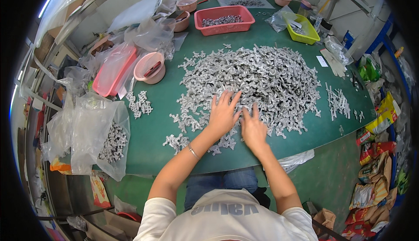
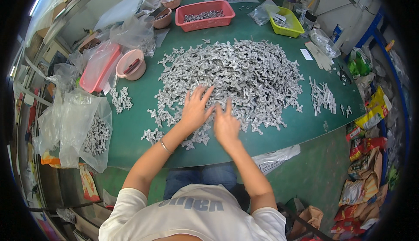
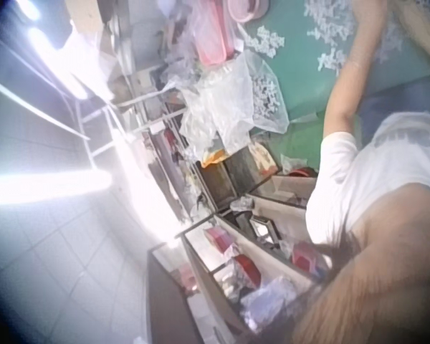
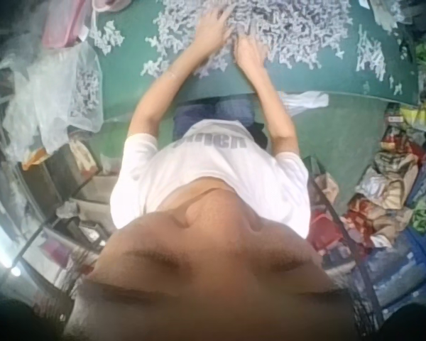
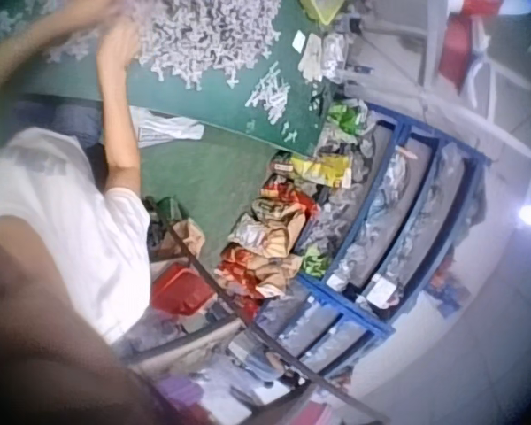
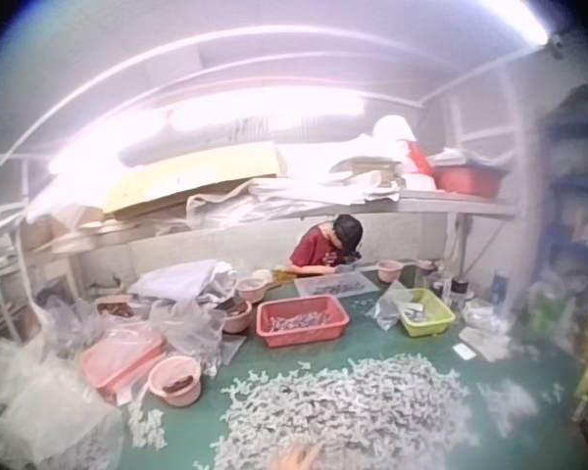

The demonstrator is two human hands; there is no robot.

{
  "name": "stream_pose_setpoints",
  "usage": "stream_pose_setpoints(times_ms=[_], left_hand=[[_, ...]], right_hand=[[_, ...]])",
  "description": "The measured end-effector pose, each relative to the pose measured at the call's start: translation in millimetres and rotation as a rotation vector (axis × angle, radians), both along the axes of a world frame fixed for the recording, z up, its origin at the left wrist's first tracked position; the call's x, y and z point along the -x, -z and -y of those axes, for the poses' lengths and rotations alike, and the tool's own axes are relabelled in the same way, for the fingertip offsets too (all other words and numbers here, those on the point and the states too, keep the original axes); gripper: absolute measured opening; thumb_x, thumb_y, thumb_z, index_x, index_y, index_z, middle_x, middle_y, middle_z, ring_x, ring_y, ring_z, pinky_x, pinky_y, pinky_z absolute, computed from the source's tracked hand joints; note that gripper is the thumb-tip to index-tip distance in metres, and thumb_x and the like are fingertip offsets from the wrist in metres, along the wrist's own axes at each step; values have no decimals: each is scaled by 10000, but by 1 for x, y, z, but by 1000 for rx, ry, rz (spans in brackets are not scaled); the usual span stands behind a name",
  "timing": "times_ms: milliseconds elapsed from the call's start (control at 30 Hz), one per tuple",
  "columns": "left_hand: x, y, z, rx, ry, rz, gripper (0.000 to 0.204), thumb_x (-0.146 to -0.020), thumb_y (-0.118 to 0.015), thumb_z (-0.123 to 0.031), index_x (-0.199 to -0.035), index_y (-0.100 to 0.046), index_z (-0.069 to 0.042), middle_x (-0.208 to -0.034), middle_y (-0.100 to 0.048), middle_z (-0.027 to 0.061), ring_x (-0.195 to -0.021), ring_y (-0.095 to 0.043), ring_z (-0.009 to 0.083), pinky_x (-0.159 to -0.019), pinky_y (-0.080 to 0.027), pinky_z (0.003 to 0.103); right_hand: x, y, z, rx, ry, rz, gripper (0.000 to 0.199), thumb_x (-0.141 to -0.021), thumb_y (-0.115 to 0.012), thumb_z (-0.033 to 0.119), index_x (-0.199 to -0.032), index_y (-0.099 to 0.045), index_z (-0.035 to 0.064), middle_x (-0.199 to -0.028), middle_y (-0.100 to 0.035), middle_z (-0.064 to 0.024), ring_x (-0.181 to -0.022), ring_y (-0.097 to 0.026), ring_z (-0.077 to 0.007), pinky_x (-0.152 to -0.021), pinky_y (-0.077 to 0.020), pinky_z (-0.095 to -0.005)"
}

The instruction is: The person picks up small, grey, cross-shaped objects from a large pile on a green workbench, looks at them by hand, and sorts them into separate groups on the table.

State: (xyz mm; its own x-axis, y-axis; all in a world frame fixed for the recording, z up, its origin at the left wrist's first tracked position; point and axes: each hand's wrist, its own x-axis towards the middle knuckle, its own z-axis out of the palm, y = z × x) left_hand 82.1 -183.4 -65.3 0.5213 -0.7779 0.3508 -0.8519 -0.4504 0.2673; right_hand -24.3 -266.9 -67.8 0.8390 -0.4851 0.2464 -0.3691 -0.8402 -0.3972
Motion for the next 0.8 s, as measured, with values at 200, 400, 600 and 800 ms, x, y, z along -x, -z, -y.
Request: stream_pose_setpoints(times_ms=[200, 400, 600, 800], left_hand=[[0, 9, -34, -34, 116, 39, 383, -725, -552, -100, -1101, -488, -57, -1152, -477, 105, -1186, -358, 295, -916, -350, 430], [9, 8, -67, -34, 186, 21, 378, -666, -523, 2, -1041, -485, -16, -1148, -468, 123, -1138, -385, 339, -895, -397, 396], [15, 7, -104, -18, 97, -20, 360, -675, -525, 25, -1031, -496, -22, -1103, -484, 136, -1055, -424, 362, -889, -393, 396], [21, 15, -137, -8, -117, 51, 258, -736, -518, -9, -990, -552, -34, -1115, -480, 140, -1056, -425, 347, -916, -344, 450]], right_hand=[[4, 3, -27, -84, -62, 11, 449, -799, -539, 175, -1207, -399, 49, -1217, -408, -253, -594, -594, -366, -489, -489, -415], [13, 5, -59, -151, -171, 46, 504, -789, -549, 175, -1238, -348, 69, -1166, -469, -209, -616, -597, -361, -512, -484, -426], [18, 15, -84, -87, -289, 119, 398, -764, -541, 139, -1127, -408, 42, -1136, -483, -232, -562, -609, -302, -444, -480, -387], [13, 26, -92, -78, -371, 236, 127, -747, -562, 88, -864, -551, 40, -1016, -567, -160, -606, -602, -305, -478, -476, -372]])
